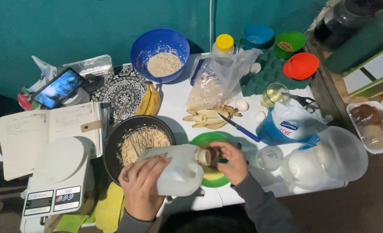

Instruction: Mixing ingredients including mashed bananas and eggs in a bowl to prepare food.

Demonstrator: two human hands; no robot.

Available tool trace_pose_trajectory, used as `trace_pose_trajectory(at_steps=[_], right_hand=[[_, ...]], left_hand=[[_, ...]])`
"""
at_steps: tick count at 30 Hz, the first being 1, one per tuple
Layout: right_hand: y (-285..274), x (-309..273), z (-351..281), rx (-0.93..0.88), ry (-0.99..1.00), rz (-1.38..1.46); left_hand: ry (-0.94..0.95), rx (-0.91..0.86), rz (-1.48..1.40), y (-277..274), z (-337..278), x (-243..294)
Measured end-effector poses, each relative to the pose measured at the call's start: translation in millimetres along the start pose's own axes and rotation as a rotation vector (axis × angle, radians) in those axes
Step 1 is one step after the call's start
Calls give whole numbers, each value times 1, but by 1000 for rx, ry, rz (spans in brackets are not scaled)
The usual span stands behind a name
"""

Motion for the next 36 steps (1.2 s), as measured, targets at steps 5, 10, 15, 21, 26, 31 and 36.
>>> trace_pose_trajectory(at_steps=[5, 10, 15, 21, 26, 31, 36], right_hand=[[10, -41, -8, 109, -73, -364], [11, -44, -11, 148, -121, -462], [12, -41, -12, 156, -144, -451], [12, -48, -14, 141, -141, -444], [11, -48, -15, 125, -146, -445], [10, -44, -15, 111, -133, -445], [10, -43, -14, 107, -157, -432]], left_hand=[[74, 22, 70, -2, 4, 3], [121, 33, 114, 1, 5, 4], [151, 17, 140, 0, 7, 4], [163, -6, 182, 3, 7, 5], [168, -8, 159, 3, 9, 6], [156, -15, 164, 5, 9, 8], [178, -15, 184, 6, 8, 7]])
Point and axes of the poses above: each hand's wrist, its own z-axis towards the middle knuckle, its own y-axis out of the palm, x = y × z, the point moved 2 cm from there along z, towards the middle knuckle, and after that the axes turned 9 degrees about x, right-handed, at the moved point
